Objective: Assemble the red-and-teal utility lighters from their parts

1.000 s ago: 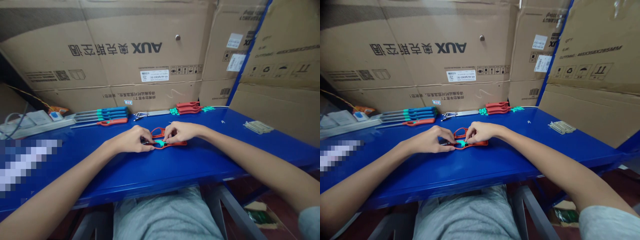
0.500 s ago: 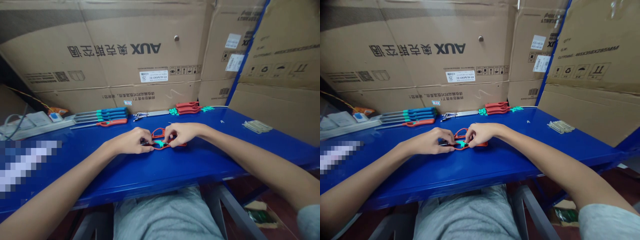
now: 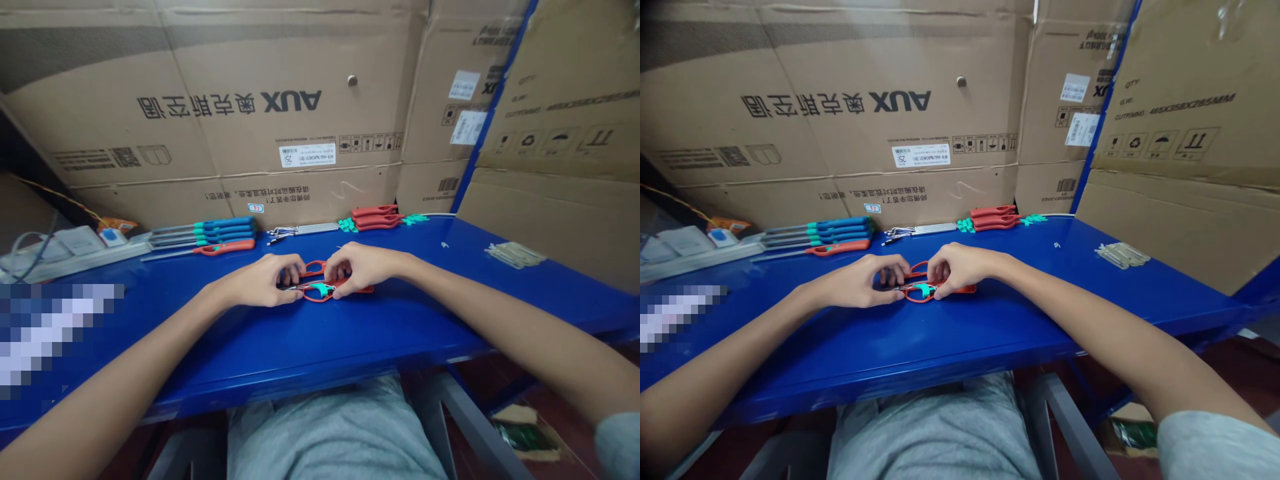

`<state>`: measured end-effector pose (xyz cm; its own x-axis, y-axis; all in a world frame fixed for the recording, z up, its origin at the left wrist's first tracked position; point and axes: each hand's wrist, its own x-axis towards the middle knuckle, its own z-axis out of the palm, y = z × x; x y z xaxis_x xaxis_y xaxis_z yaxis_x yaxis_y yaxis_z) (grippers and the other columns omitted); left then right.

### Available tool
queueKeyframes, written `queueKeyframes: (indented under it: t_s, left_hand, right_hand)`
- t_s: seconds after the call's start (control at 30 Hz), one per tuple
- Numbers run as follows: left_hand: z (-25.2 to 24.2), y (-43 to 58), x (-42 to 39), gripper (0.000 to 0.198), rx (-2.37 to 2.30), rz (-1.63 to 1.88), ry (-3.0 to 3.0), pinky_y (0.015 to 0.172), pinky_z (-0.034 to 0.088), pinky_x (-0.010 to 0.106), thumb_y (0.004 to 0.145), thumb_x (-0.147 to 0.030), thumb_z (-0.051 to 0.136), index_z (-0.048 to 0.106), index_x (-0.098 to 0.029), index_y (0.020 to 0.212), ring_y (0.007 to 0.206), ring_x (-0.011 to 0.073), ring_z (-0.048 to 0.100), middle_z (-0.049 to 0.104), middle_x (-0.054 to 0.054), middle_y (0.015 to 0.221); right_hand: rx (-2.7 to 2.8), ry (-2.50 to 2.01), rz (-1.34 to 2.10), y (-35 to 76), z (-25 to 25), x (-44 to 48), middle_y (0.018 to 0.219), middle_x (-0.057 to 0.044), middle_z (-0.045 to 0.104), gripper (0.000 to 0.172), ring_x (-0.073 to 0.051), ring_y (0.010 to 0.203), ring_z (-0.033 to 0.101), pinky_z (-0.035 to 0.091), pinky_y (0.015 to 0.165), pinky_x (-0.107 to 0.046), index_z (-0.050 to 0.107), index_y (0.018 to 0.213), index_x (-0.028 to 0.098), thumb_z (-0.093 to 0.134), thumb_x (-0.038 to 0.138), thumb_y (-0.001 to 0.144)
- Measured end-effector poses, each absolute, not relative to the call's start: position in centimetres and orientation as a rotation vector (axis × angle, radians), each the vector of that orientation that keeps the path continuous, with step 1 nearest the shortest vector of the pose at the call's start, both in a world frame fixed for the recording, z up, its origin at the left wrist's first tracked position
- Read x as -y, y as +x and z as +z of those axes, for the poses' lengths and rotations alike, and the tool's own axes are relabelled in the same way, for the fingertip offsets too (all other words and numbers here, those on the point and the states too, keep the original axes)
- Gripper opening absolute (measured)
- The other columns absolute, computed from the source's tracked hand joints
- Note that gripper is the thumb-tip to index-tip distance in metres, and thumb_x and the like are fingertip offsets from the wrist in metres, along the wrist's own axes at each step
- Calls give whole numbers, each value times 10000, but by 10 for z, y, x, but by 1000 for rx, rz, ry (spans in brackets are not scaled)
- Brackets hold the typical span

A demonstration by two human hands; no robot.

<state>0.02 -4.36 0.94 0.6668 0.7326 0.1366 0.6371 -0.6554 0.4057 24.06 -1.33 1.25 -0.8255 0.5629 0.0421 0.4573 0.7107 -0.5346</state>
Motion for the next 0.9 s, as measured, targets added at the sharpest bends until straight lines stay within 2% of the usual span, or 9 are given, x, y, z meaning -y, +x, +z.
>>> queueKeyframes:
  t_s: [0.3, 0.53, 0.7, 0.9]
  left_hand:
    - [7, 0, 42, 250, -1126, 286, 2511, 506, 410, 222, 829, -365, 555, 663, -148, 887, 567, 133, 566, 656, 26, 682]
    - [6, 1, 42, 138, -1077, 375, 2545, 546, 434, 211, 776, -254, 561, 644, -148, 805, 586, 124, 575, 673, 23, 712]
    - [8, 2, 43, 170, -1105, 338, 2541, 540, 425, 215, 766, -266, 561, 666, -143, 819, 590, 130, 574, 680, 29, 717]
    - [17, -4, 41, 287, -1137, 297, 2488, 674, 474, 253, 823, -325, 505, 694, -147, 945, 767, 180, 632, 724, 52, 891]
  right_hand:
    - [2668, -833, 727, 238, 12, 15, 825, -34, 673, 340, -136, 746, 594, 484, 682, -243, 692, 922, 127, 813, 263, 636]
    - [2712, -887, 647, 238, 13, 18, 856, -54, 689, 366, -142, 734, 598, 475, 660, -239, 708, 981, 117, 782, 269, 656]
    - [2781, -945, 606, 238, 13, 18, 870, -58, 699, 317, -149, 723, 596, 454, 639, -241, 715, 965, 134, 738, 303, 699]
    - [2778, -919, 679, 237, 16, 21, 871, -51, 684, 299, -151, 756, 604, 461, 668, -242, 668, 946, 121, 748, 285, 709]
